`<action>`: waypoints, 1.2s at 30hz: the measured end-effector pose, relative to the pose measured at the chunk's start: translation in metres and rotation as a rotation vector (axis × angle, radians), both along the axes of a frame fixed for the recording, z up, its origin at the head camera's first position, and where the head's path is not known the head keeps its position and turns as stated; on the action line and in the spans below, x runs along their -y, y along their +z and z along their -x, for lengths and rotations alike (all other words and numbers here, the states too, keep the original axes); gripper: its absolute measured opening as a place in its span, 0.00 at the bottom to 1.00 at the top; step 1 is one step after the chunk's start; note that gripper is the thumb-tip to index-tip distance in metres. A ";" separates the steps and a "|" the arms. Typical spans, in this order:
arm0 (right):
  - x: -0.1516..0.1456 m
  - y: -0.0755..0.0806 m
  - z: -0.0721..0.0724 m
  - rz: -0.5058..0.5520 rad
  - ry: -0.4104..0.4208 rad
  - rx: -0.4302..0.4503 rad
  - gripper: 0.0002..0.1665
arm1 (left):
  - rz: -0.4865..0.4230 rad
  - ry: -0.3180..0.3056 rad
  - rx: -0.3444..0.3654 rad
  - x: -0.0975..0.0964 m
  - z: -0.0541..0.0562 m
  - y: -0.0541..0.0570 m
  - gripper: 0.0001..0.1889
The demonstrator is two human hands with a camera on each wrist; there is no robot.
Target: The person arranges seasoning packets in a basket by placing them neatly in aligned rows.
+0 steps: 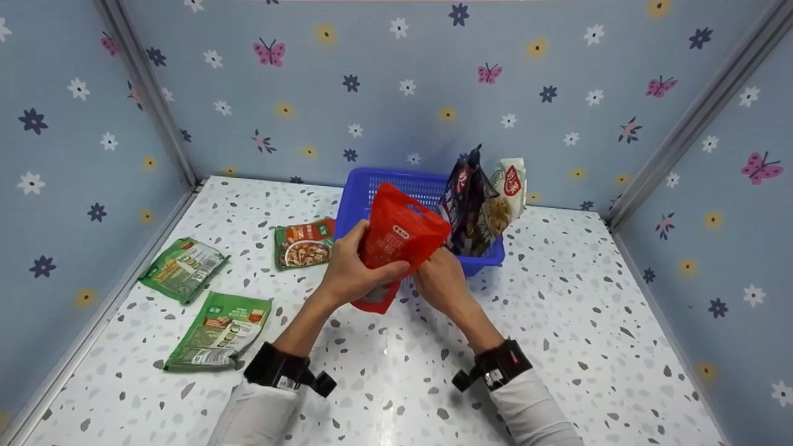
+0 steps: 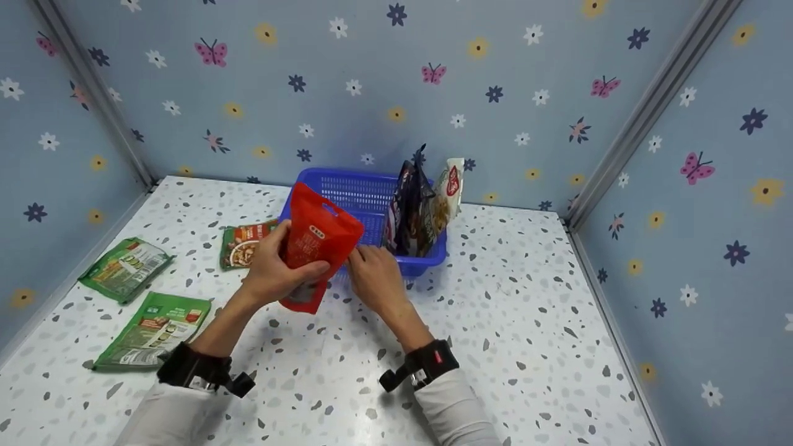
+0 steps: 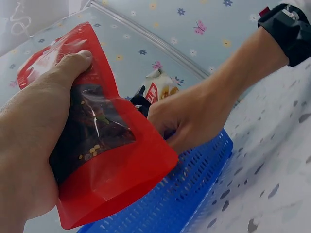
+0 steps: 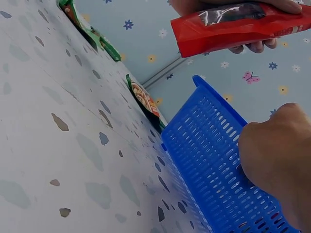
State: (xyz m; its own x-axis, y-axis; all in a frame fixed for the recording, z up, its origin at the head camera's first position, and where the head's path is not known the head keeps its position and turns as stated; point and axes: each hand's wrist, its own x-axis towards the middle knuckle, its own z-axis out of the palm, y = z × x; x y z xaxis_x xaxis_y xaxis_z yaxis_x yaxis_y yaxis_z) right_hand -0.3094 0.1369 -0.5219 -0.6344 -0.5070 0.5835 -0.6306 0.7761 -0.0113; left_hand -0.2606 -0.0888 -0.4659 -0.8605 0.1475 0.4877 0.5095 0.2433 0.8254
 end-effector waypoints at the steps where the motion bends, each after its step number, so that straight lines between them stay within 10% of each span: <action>1: 0.000 0.000 0.000 0.002 0.003 0.001 0.13 | -0.008 0.003 -0.008 -0.002 0.000 -0.001 0.35; 14: -0.005 0.006 -0.009 0.067 0.041 0.144 0.17 | -0.027 -0.020 -0.032 -0.015 -0.001 -0.003 0.36; 36: -0.029 0.086 -0.041 0.603 0.358 0.128 0.22 | -0.047 0.004 -0.071 -0.006 0.003 -0.001 0.35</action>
